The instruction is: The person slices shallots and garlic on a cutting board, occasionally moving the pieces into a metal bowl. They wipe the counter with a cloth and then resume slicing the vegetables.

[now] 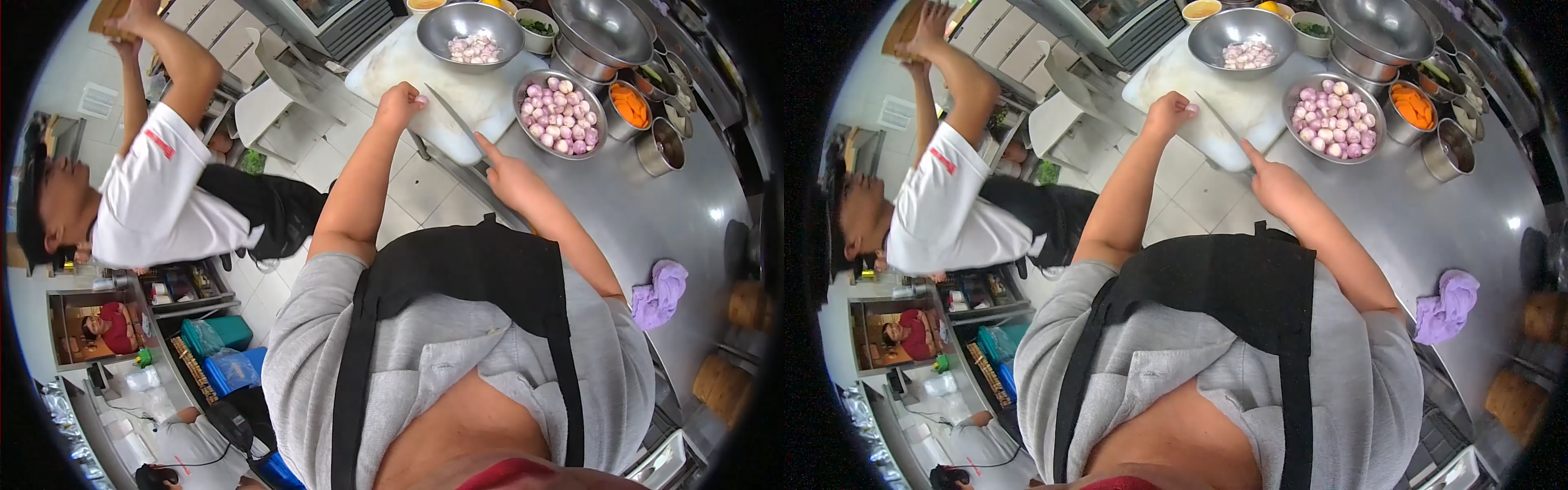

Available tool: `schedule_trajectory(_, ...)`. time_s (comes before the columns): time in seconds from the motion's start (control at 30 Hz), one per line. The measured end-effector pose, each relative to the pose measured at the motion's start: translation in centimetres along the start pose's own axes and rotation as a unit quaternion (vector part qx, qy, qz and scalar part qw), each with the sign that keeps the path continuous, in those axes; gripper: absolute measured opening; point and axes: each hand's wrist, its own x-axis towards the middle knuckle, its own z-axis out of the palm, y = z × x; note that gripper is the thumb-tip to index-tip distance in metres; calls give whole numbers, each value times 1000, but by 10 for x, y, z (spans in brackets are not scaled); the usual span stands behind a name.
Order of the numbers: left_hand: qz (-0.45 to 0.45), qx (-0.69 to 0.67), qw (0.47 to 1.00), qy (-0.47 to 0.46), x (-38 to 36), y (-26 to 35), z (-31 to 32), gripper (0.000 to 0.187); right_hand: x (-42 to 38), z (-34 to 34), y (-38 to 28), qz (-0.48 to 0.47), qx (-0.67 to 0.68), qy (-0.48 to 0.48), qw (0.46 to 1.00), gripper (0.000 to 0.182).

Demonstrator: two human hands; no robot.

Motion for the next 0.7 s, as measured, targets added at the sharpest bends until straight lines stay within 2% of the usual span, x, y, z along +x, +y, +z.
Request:
schedule_trajectory(0.07, -4, 10, 1000, -5, 0, 3, -1, 28, -6, -3, -6, -7, 1, -3, 1000, 65)
schedule_trajectory(0.13, 52, 70, 996, 2, 2, 3, 0, 27, -12, -5, -11, -13, 1, -7, 1000, 64)
schedule_trajectory(0.23, 67, 119, 991, -10, 1, 11, -3, 28, -16, -6, -14, -9, -7, -17, 1000, 63)
schedule_trajectory(0.53, 81, 150, 985, -18, -2, 17, -7, 20, -13, 0, -13, -25, -5, 2, 1000, 64)
schedule_trajectory(0.7, 74, 134, 988, -26, -2, 22, -8, 20, -11, -2, -13, -2, 4, -16, 1000, 64)
